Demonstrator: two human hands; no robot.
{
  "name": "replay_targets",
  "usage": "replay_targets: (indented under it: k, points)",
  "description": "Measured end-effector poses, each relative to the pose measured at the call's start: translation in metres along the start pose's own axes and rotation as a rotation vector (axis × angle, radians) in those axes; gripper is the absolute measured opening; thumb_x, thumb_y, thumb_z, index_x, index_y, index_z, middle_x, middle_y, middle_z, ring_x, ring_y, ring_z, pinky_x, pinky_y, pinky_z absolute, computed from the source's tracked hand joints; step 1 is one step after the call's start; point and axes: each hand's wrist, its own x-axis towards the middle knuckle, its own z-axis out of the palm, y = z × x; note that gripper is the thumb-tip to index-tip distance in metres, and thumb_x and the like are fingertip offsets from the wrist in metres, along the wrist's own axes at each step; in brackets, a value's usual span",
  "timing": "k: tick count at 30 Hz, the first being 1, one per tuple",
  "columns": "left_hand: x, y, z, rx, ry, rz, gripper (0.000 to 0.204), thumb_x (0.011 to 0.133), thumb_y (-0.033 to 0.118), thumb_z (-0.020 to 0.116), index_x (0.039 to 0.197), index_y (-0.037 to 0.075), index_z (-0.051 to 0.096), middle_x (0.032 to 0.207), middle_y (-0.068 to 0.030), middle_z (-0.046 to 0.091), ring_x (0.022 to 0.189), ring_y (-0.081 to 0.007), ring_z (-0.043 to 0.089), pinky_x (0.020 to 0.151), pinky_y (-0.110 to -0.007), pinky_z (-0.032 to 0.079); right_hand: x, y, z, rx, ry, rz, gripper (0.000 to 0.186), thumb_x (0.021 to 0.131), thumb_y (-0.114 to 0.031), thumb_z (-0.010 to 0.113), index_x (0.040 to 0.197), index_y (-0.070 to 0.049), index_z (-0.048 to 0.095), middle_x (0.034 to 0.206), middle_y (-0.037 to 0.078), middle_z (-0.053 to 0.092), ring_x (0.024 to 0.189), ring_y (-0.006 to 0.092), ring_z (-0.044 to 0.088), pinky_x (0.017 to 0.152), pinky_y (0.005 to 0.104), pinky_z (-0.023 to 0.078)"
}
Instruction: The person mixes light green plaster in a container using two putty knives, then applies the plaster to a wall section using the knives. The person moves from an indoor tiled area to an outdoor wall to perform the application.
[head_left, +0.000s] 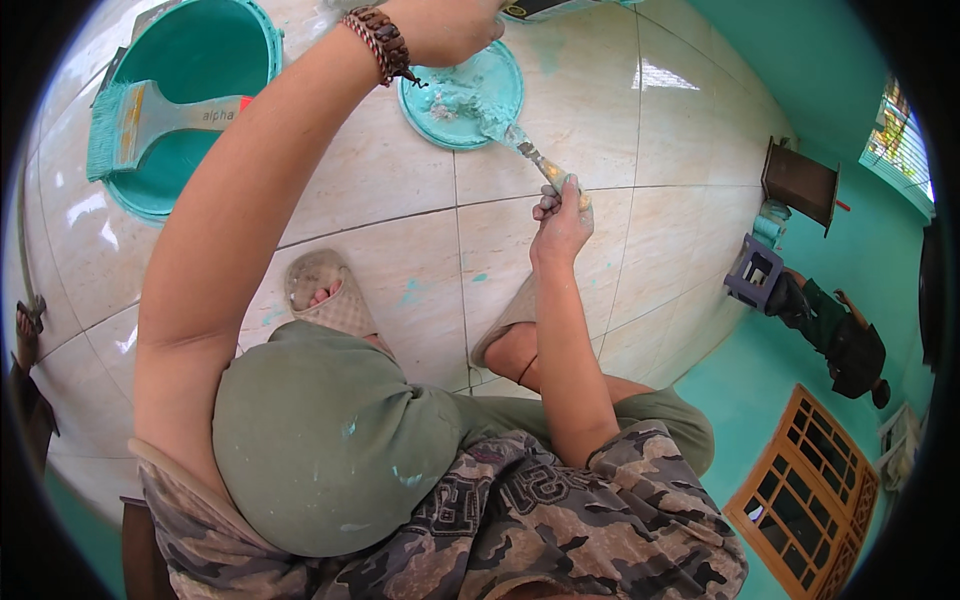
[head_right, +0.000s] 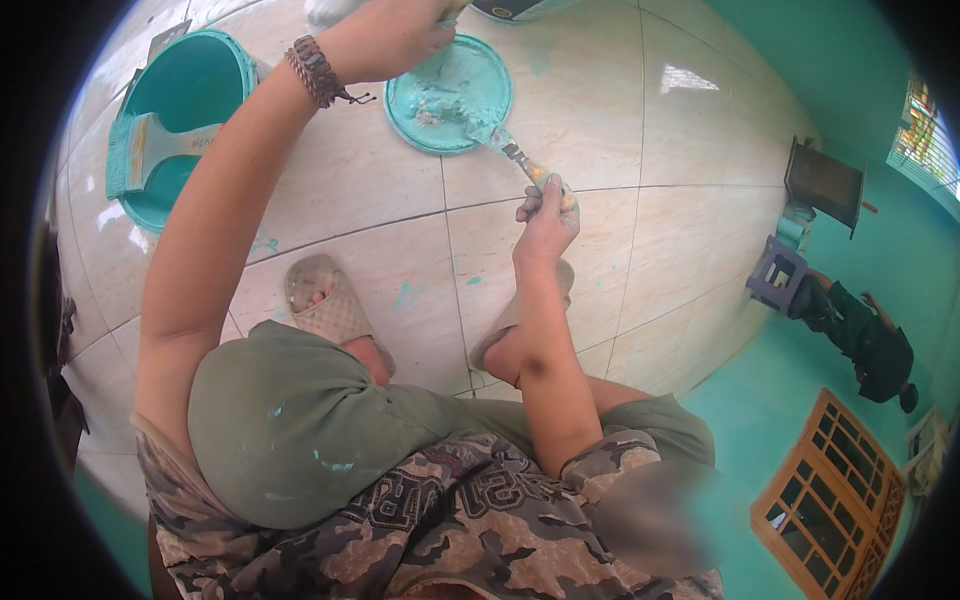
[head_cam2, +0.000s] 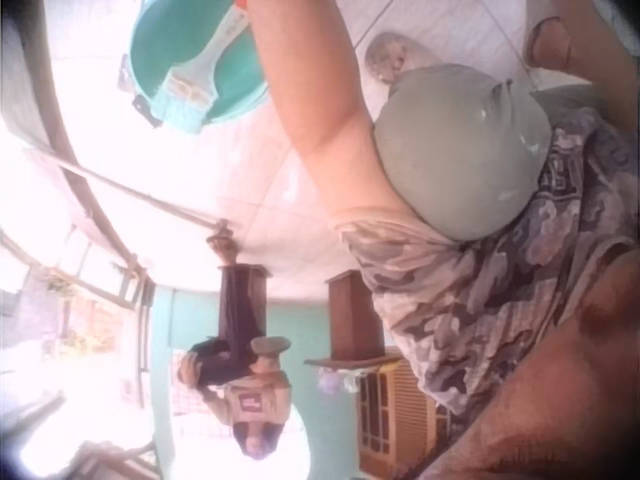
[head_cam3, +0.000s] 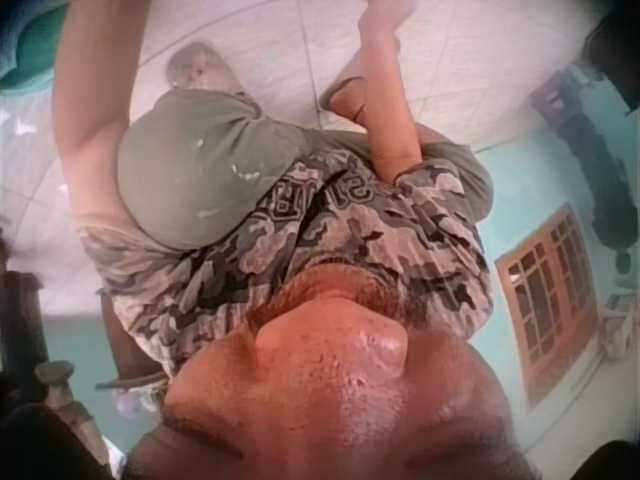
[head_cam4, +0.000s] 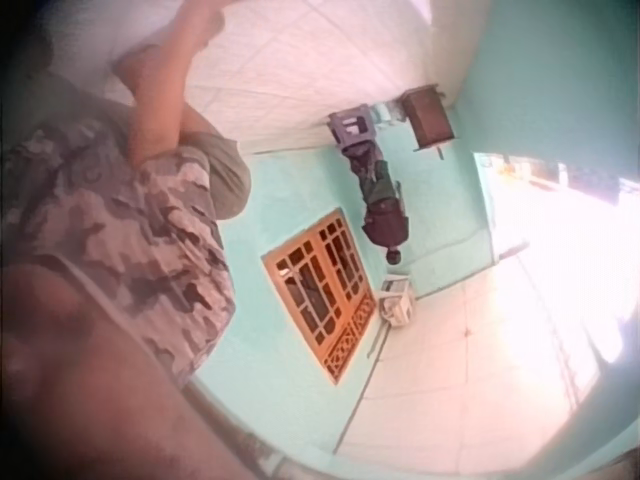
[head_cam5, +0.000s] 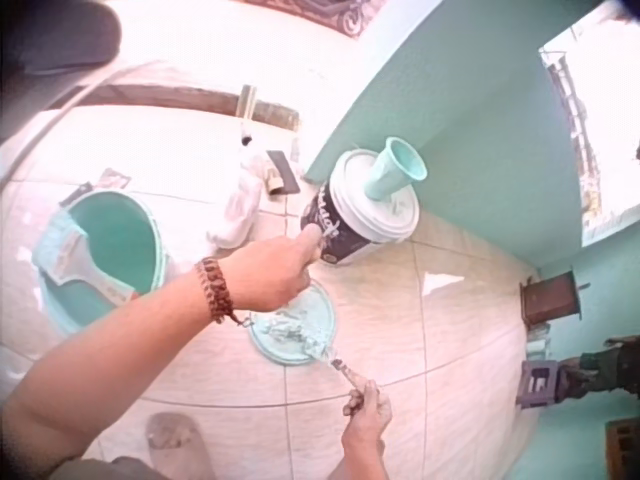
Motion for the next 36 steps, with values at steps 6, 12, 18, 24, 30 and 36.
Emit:
replay_targets:
  k: [6, 12, 18, 24, 30, 36]
  points:
    - [0.002, -0.001, -0.005, -0.028, -0.04, -0.023, 0.026, 0.083, 0.008, 0.05, 0.105, 0.0, 0.039, 0.078, -0.0263, 0.06, 0.077, -0.044, 0.06, 0.07, -0.051, 0.045, -0.013, 0.021, -0.003, 0.231, 0.037, 0.169, 0.027, 0.095, -0.027, 0.055, 0.099, 0.0, 0.055, 0.073, 0.005, 0.056, 0.057, 0.0085, 0.049, 0.048, 0.0236, 0.041]
    - [0.003, 0.001, -0.006, -0.022, -0.041, -0.032, 0.026, 0.082, 0.008, 0.05, 0.106, 0.001, 0.041, 0.078, -0.025, 0.06, 0.078, -0.043, 0.059, 0.07, -0.05, 0.045, -0.013, 0.029, 0.017, 0.343, 0.049, 0.237, 0.026, 0.096, -0.026, 0.055, 0.101, 0.0, 0.054, 0.075, 0.006, 0.056, 0.059, 0.0097, 0.05, 0.05, 0.024, 0.043]
    - [0.0, 0.008, -0.008, -0.071, -0.041, -0.031, 0.035, 0.082, 0.006, 0.05, 0.116, 0.001, 0.04, 0.078, -0.0242, 0.06, 0.077, -0.0419, 0.059, 0.07, -0.049, 0.046, -0.002, -0.032, 0.046, -0.093, -0.124, -0.186, 0.024, 0.093, -0.021, 0.059, 0.103, 0.001, 0.056, 0.077, 0.006, 0.06, 0.062, 0.01, 0.055, 0.051, 0.0244, 0.045]
    - [-0.001, 0.01, -0.009, -0.057, -0.036, 0.002, 0.035, 0.083, 0.007, 0.049, 0.116, 0.001, 0.04, 0.078, -0.0241, 0.06, 0.076, -0.0419, 0.06, 0.07, -0.05, 0.046, 0.001, -0.063, 0.065, -0.692, -0.322, -0.852, 0.022, 0.086, -0.017, 0.067, 0.097, 0.002, 0.061, 0.085, 0.019, 0.065, 0.071, 0.029, 0.065, 0.061, 0.0352, 0.051]
    - [0.001, 0.0, -0.005, -0.024, -0.009, -0.037, 0.024, 0.084, 0.008, 0.049, 0.106, 0.002, 0.041, 0.077, -0.025, 0.06, 0.076, -0.0425, 0.059, 0.068, -0.05, 0.045, 0.022, -0.078, 0.083, -0.739, -0.403, -0.93, 0.022, 0.085, -0.019, 0.067, 0.09, 0.001, 0.062, 0.079, 0.018, 0.064, 0.067, 0.0317, 0.064, 0.059, 0.0363, 0.05]
    - [-0.001, -0.006, -0.006, -0.064, 0.094, 0.071, 0.02, 0.084, 0.01, 0.052, 0.099, 0.001, 0.042, 0.073, -0.0246, 0.057, 0.073, -0.0427, 0.056, 0.065, -0.05, 0.042, 0.04, -0.09, 0.095, -0.77, -0.396, -0.83, 0.026, 0.085, -0.025, 0.065, 0.083, 0.001, 0.063, 0.074, 0.015, 0.065, 0.063, 0.0273, 0.063, 0.06, 0.0347, 0.049]
